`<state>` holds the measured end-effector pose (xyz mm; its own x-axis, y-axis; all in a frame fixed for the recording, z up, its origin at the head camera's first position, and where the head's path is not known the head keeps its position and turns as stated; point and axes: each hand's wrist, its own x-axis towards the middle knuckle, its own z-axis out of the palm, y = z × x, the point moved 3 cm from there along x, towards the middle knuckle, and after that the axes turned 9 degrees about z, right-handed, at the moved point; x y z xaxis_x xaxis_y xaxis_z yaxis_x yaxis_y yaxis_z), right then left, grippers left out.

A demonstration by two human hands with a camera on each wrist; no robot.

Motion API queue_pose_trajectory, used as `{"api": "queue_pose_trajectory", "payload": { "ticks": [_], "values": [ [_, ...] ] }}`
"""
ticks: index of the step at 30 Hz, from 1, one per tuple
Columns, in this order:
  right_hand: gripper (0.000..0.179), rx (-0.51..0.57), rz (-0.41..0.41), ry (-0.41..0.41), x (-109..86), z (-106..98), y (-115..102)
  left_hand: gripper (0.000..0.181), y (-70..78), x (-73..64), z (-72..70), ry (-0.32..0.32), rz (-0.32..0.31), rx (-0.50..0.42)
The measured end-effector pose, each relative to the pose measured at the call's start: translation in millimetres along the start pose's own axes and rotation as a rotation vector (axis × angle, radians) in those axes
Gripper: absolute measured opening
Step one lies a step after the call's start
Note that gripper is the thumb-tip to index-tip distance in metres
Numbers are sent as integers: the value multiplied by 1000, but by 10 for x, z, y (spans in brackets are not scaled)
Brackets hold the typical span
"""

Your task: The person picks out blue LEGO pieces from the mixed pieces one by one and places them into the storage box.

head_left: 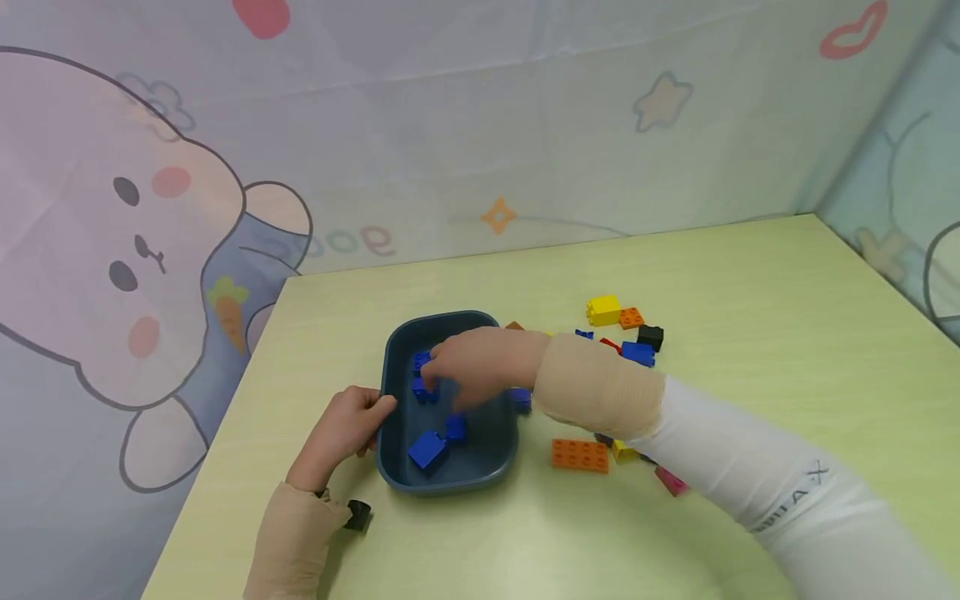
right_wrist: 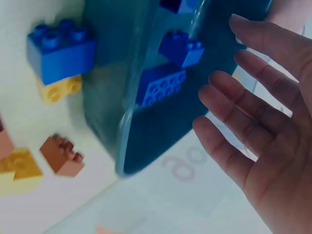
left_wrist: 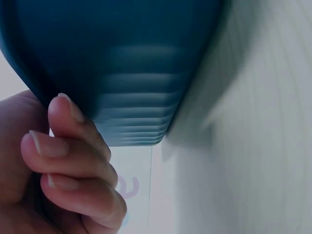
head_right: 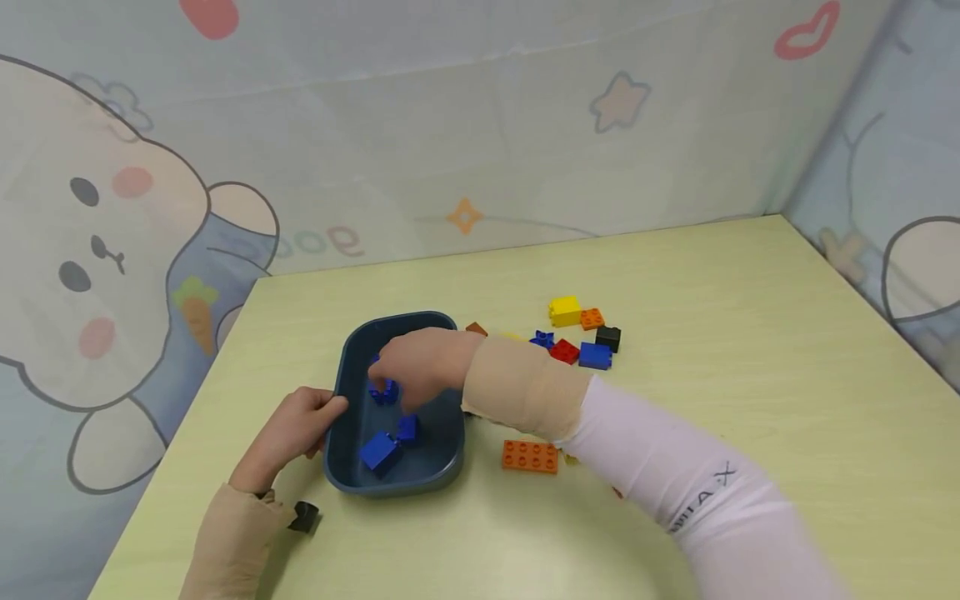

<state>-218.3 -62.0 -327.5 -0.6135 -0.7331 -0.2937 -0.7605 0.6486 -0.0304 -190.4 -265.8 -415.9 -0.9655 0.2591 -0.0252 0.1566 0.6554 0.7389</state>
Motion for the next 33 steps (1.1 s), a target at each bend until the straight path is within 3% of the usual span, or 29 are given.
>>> {"api": "queue_pose_trajectory", "payload": {
  "ticks": [11,18,33],
  "values": [
    [34,78,16,117,-351,-46,293,39,2,-82,-111,14,-10,14],
    [34,99,47,130,-524,23,443,40,-10,-105,-101,12,-22,12],
    [35,170,34,101,-516,226,545,39,-40,-124,-61,19,-22,-1]
  ]
}}
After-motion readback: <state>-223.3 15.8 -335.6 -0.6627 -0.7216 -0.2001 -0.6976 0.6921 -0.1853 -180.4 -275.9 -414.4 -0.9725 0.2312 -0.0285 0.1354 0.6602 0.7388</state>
